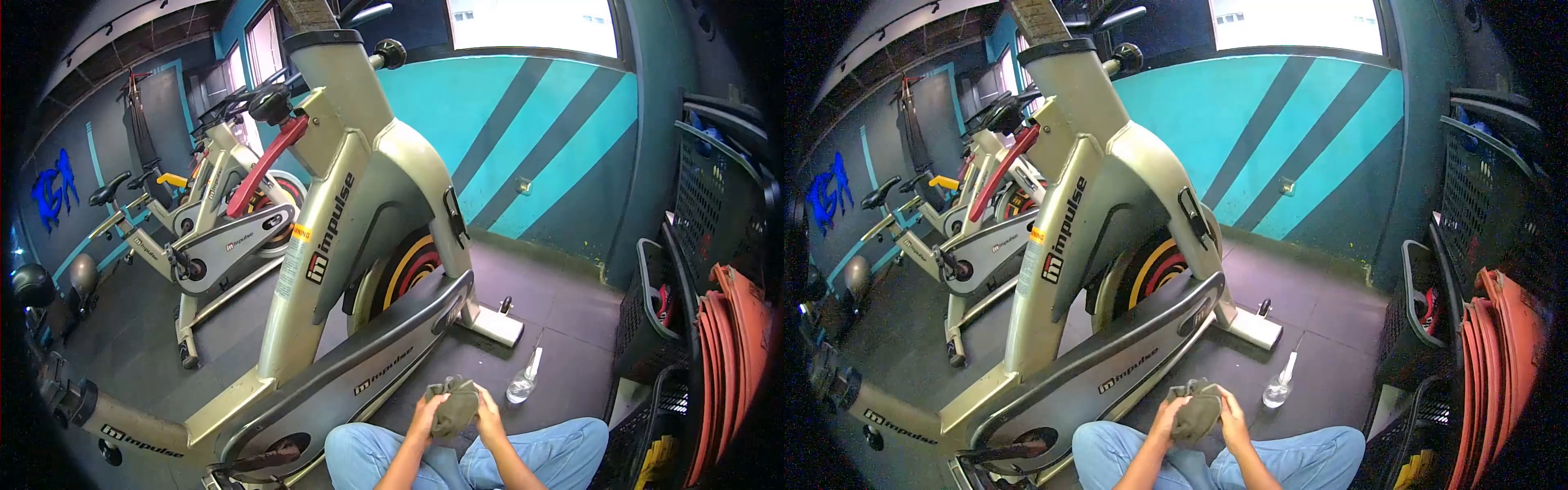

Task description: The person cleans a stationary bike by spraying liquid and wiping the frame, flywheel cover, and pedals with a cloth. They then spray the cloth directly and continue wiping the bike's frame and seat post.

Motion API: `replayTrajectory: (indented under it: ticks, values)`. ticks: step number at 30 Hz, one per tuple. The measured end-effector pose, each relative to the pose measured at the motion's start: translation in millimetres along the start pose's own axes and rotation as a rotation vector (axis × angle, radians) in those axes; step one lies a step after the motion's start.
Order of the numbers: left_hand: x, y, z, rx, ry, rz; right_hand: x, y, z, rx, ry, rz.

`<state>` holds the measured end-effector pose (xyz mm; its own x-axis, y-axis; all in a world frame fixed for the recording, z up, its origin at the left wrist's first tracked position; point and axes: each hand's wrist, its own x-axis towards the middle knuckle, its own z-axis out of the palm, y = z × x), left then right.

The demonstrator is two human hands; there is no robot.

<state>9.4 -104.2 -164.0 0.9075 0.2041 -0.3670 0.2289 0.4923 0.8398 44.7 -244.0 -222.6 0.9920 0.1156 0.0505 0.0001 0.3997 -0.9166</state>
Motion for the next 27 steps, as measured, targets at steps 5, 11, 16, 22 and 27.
replayTrajectory:
  ticks: [5, 11, 16, 22, 27]
  values:
    - [-1.4, 3.1, -10.9, -0.059, -0.071, 0.025, 4.7, -27.5, 1.0, 0.062, -0.096, 0.135]
    - [-3.7, 6.0, -17.6, 0.234, -0.272, 0.112, 0.8, -41.3, -4.4, -0.206, -0.061, 0.004]
    - [-5.2, 14.5, -17.1, 0.704, -0.060, 0.531, 12.5, -67.4, -27.0, -0.507, 0.002, -0.107]
    - [6.7, 22.6, -30.5, 0.687, 0.045, 0.181, 11.9, -119.9, -23.0, -0.605, -0.194, -0.211]
    - [-17.6, 33.7, 1.2, 0.702, -0.162, 0.626, 5.6, -137.8, 21.8, -0.920, -0.249, -0.240]
